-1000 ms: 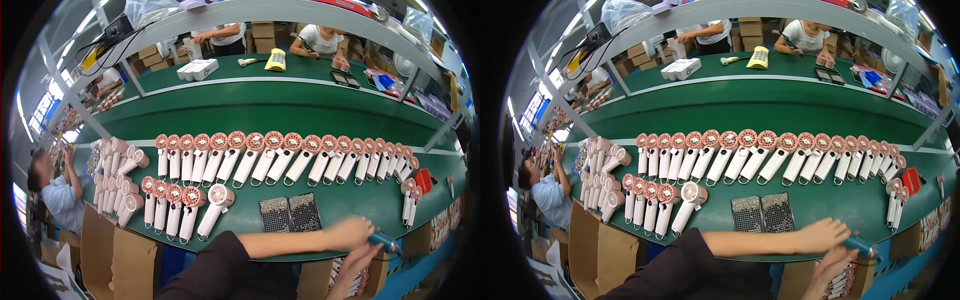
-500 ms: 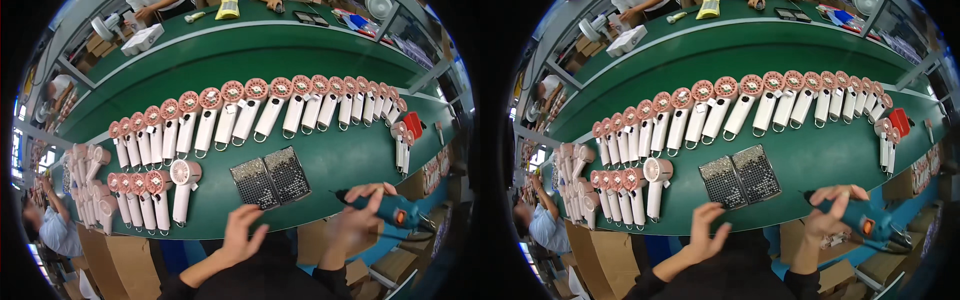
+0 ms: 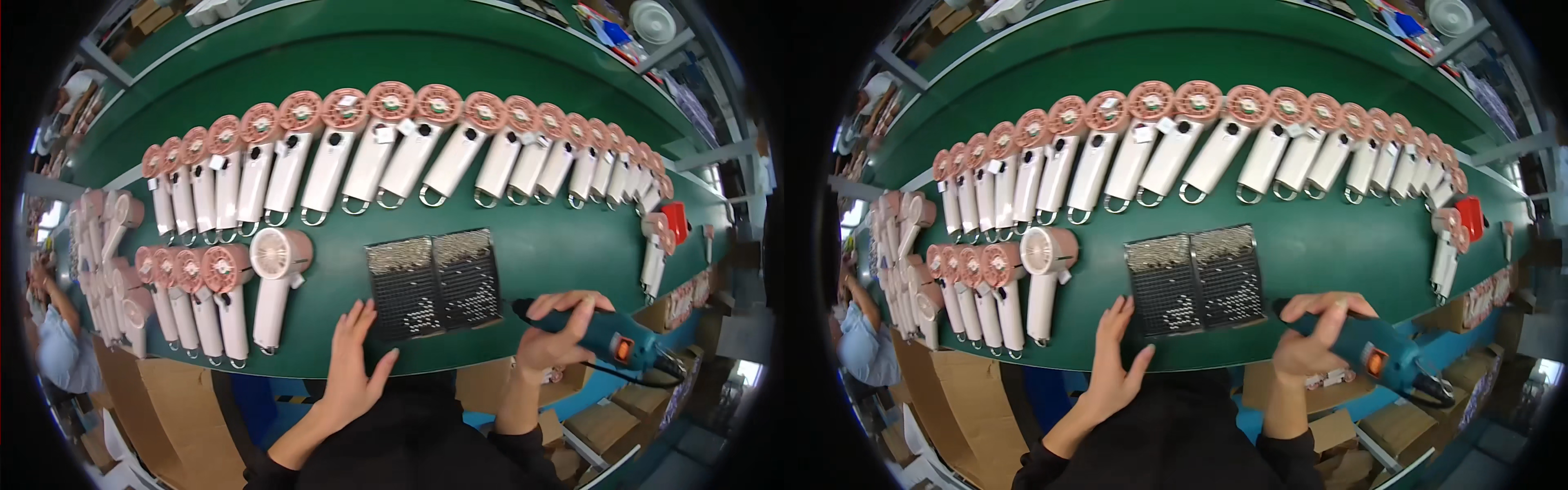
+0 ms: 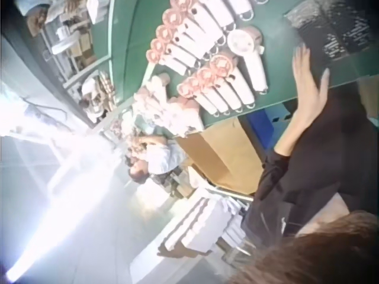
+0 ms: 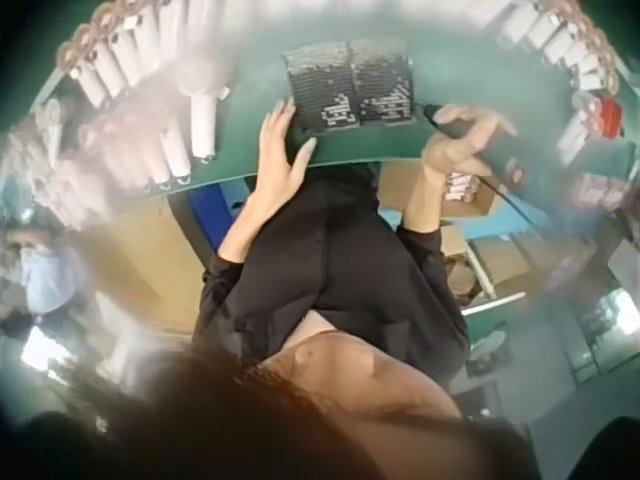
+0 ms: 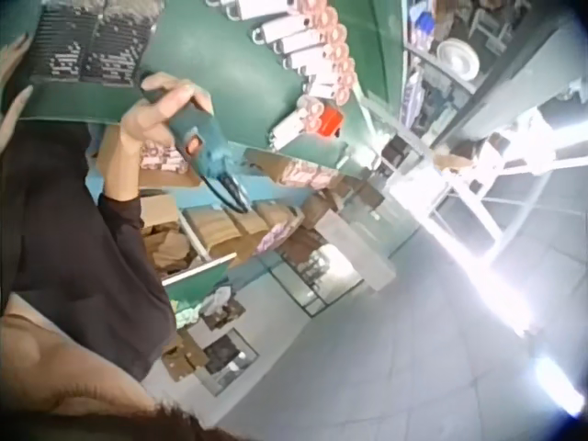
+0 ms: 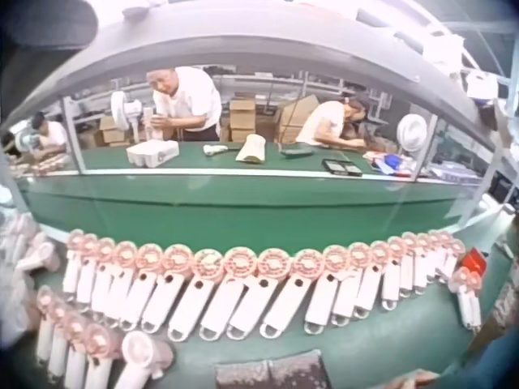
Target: Assembling handheld fans using an electric screwdriver on an industrial assembly line.
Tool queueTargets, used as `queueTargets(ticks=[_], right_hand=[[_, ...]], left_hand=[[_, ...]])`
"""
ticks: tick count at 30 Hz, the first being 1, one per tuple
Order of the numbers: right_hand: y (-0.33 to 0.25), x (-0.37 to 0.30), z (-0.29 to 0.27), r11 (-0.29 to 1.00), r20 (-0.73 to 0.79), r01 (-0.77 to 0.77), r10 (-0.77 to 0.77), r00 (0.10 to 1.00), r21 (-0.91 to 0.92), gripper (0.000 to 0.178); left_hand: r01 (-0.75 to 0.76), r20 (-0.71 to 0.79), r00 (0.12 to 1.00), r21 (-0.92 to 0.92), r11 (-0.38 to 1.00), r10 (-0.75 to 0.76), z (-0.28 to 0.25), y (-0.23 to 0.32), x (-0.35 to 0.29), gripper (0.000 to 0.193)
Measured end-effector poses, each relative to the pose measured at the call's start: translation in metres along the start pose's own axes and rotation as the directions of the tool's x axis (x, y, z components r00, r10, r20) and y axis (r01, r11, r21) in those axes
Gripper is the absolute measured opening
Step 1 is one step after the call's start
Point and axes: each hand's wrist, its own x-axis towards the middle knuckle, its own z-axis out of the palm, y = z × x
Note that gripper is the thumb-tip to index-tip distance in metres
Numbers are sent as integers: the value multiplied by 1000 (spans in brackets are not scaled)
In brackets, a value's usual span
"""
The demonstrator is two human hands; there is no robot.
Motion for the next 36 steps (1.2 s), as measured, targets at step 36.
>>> queueTargets(ticks=[36], right_hand=[[0, 12, -13, 988, 144, 65, -45, 989, -138, 17]], left_hand=[[536, 259, 764, -765, 357, -590, -60, -32, 19, 42]])
